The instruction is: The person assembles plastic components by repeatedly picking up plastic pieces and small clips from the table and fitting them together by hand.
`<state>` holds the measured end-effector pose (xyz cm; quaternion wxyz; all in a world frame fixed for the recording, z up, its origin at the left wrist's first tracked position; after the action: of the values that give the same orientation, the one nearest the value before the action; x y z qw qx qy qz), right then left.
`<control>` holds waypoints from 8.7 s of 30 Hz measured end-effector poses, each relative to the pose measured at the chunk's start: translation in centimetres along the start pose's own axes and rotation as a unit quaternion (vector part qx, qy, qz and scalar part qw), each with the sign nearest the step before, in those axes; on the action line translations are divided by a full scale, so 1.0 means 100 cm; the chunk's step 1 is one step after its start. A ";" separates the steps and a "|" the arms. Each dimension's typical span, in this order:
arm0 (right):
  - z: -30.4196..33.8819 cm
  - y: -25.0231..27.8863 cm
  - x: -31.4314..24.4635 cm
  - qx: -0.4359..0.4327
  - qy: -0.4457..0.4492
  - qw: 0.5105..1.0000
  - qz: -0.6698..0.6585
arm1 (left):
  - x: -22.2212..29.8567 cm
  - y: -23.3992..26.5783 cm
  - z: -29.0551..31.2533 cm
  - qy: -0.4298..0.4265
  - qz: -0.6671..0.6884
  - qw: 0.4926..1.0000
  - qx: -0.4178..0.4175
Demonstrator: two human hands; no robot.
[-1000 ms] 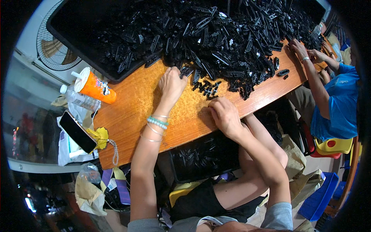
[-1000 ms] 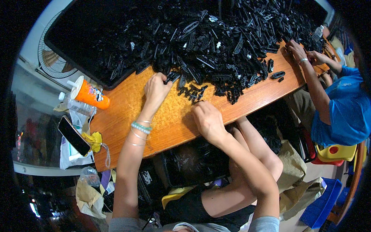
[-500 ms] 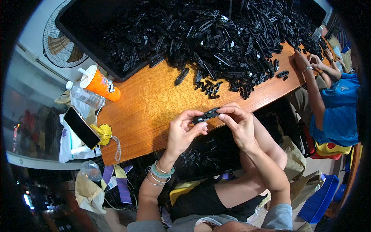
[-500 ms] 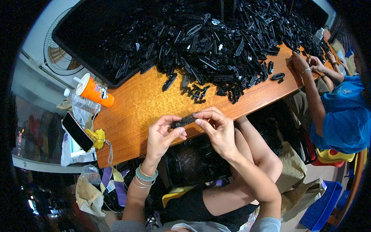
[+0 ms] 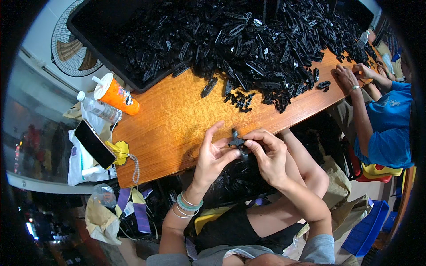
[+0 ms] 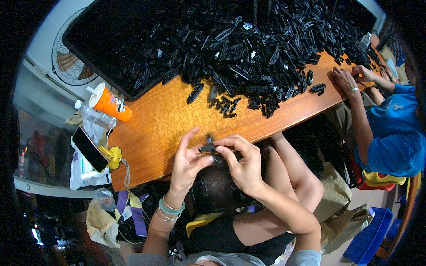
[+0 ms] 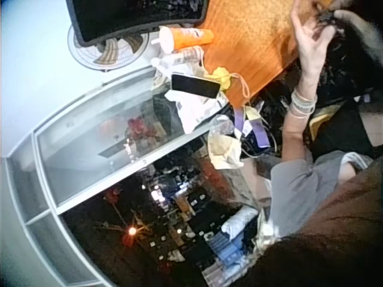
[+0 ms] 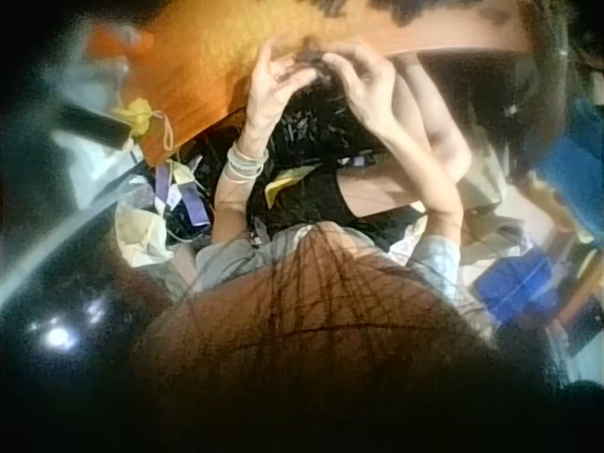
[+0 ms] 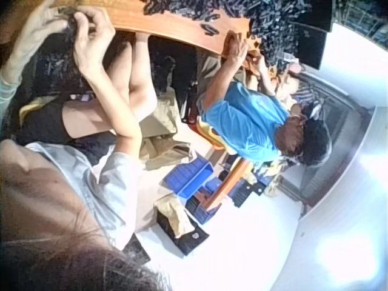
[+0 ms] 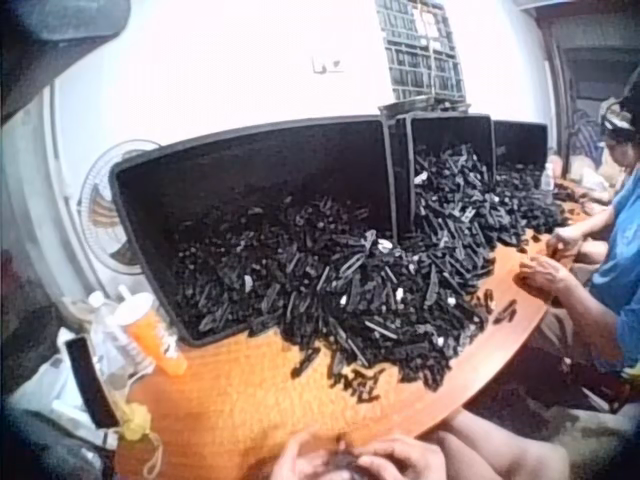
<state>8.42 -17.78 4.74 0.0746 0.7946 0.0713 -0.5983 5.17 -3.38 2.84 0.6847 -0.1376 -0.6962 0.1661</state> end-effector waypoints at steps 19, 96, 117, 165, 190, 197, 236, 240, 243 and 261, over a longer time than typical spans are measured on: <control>0.002 -0.003 0.002 -0.084 -0.024 0.991 0.097 | 0.012 0.019 0.007 -0.002 -0.145 0.989 -0.014; -0.097 0.025 0.087 -0.038 0.179 0.863 0.471 | -0.009 0.031 -0.164 -0.001 -0.625 0.781 -0.004; -0.038 0.023 0.036 -0.057 -0.114 0.983 -0.130 | 0.003 0.029 -0.026 -0.021 -0.148 0.989 0.009; -0.013 0.011 0.024 -0.175 -0.091 0.979 0.062 | 0.009 0.024 -0.008 0.080 -0.158 0.981 -0.076; -0.027 0.017 0.044 -0.060 -0.136 0.970 -0.192 | 0.007 0.036 -0.043 -0.008 -0.186 0.982 -0.043; -0.019 0.015 0.017 -0.041 -0.011 0.999 -0.009 | 0.003 0.013 -0.015 -0.023 -0.144 0.988 -0.045; -0.085 0.060 0.087 0.068 0.173 0.825 0.533 | -0.020 0.003 -0.176 -0.278 -0.660 0.682 -0.149; -0.069 0.036 0.087 -0.017 0.205 0.833 0.513 | -0.012 0.014 -0.146 -0.274 -0.643 0.698 -0.155; -0.074 0.034 0.079 -0.004 0.225 0.841 0.492 | -0.002 0.020 -0.122 -0.258 -0.628 0.719 -0.147; -0.098 0.018 0.053 0.001 0.173 0.953 0.248 | 0.016 0.037 -0.033 -0.171 -0.438 0.882 0.038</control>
<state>19.45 -17.39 2.36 0.2060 0.8788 -0.1171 -0.4142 8.29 0.81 2.73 0.5628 0.2380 -0.7848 -0.1036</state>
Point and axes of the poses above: each hand's wrist, its own z-axis away from the middle knuckle, its own y-axis out of the back of the hand, x = y × z, the point moved 3 cm from there along -z, towards the middle knuckle, and after that the axes turned 1 degree about -z, right-handed, at the moved point
